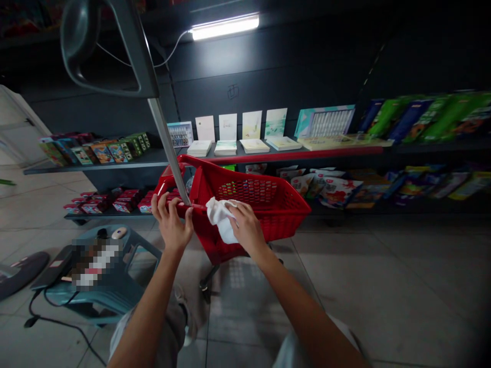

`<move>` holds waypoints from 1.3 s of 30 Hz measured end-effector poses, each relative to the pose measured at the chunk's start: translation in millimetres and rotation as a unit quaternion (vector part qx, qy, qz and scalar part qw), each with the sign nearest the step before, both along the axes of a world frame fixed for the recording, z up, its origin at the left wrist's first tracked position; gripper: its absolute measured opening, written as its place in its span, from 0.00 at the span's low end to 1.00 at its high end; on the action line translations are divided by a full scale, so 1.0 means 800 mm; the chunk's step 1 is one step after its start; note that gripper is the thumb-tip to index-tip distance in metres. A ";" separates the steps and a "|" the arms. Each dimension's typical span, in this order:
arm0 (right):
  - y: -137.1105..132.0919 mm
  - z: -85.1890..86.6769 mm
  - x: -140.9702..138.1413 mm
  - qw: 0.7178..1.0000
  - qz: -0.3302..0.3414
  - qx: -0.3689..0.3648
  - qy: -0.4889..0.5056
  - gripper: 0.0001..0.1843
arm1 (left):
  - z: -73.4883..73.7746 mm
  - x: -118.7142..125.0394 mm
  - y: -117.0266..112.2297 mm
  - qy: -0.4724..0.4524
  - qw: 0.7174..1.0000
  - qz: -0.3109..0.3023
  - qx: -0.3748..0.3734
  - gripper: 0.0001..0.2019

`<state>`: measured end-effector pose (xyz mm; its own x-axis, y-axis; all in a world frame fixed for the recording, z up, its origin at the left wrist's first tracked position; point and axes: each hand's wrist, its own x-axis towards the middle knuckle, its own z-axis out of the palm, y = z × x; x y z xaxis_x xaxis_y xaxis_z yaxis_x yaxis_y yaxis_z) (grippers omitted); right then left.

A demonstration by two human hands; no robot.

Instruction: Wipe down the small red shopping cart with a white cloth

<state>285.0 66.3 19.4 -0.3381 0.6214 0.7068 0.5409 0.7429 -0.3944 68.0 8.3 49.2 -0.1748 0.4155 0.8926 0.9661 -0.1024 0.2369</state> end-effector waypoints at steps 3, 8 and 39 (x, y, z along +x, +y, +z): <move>0.028 -0.014 0.052 0.999 -0.025 -0.025 -0.021 0.22 | -0.001 -0.002 0.001 0.003 1.000 -0.003 -0.003 0.16; 0.077 -0.047 0.167 0.993 -0.099 -0.059 -0.037 0.20 | -0.002 -0.006 0.002 0.003 1.000 -0.007 -0.009 0.16; 0.039 -0.036 0.101 0.989 -0.144 -0.012 -0.026 0.18 | 0.003 0.003 0.005 -0.018 1.000 -0.023 0.011 0.15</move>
